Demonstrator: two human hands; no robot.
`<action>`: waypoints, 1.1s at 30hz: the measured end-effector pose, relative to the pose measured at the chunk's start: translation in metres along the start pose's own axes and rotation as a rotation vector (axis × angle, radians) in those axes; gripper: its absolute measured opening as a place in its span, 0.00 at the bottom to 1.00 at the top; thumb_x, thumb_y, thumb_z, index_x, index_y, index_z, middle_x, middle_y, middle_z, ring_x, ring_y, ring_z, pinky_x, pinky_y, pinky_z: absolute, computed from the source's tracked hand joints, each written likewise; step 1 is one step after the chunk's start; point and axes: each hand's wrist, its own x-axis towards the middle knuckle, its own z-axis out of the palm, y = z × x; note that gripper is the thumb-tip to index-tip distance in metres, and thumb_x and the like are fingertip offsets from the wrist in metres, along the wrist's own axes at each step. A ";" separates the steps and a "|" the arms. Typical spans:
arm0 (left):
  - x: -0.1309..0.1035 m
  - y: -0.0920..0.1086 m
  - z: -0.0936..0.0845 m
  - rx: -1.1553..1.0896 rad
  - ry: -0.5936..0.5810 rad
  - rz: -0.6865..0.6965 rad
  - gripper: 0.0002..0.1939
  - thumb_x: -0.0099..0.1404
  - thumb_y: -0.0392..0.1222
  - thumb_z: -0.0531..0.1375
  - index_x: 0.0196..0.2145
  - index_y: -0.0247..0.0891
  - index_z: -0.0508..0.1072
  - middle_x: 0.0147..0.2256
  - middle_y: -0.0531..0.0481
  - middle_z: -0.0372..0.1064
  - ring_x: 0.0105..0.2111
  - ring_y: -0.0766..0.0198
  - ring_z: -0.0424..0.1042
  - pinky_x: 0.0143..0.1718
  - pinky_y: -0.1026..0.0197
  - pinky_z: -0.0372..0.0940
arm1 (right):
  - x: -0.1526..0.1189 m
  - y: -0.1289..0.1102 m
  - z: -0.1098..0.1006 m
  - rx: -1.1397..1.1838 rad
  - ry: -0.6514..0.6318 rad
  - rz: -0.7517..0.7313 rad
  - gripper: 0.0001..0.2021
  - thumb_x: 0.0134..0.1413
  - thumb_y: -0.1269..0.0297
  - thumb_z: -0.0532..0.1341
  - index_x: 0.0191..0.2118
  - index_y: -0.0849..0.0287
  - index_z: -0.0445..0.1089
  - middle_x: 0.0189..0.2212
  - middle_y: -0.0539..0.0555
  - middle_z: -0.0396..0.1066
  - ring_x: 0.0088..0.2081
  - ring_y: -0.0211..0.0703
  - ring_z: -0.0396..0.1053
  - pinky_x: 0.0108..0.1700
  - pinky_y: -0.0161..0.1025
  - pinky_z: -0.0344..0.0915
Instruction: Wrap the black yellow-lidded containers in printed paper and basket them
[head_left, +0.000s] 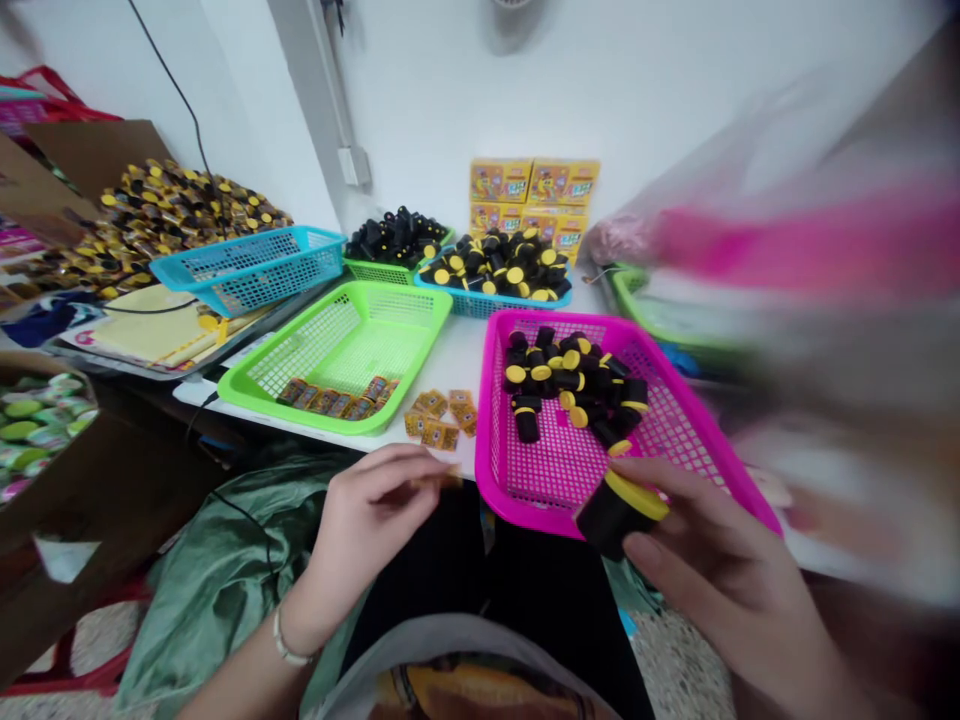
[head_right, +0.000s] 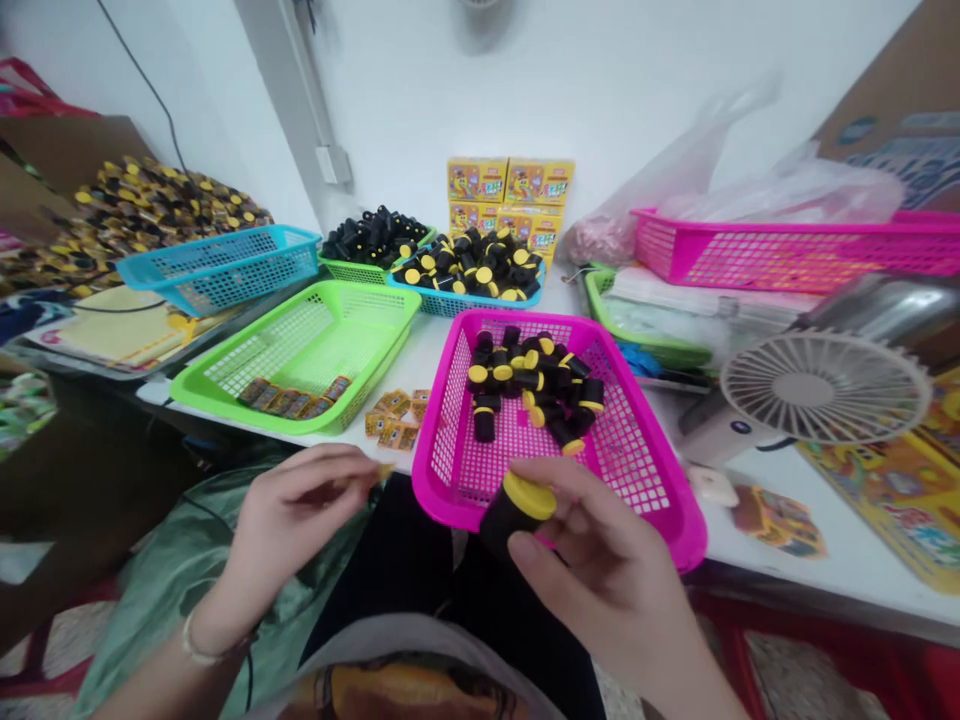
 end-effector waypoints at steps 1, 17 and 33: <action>-0.001 0.009 -0.001 -0.145 0.044 -0.010 0.09 0.61 0.29 0.66 0.37 0.39 0.82 0.37 0.47 0.81 0.34 0.64 0.80 0.34 0.69 0.75 | 0.001 -0.002 0.007 0.039 0.036 0.002 0.17 0.59 0.63 0.68 0.53 0.41 0.74 0.36 0.50 0.77 0.29 0.38 0.74 0.29 0.32 0.74; -0.010 0.041 0.013 -0.430 -0.185 0.060 0.46 0.73 0.32 0.57 0.73 0.60 0.31 0.48 0.51 0.80 0.39 0.65 0.81 0.47 0.63 0.73 | 0.026 -0.020 0.052 0.325 0.140 -0.060 0.07 0.57 0.56 0.70 0.42 0.45 0.77 0.33 0.47 0.79 0.34 0.38 0.79 0.37 0.33 0.77; 0.000 0.064 0.003 -1.256 -0.132 -0.442 0.57 0.62 0.34 0.71 0.72 0.55 0.36 0.41 0.48 0.83 0.35 0.64 0.81 0.38 0.67 0.74 | 0.022 -0.013 0.049 0.207 -0.074 -0.155 0.14 0.51 0.68 0.74 0.43 0.45 0.77 0.44 0.48 0.76 0.45 0.36 0.77 0.48 0.30 0.74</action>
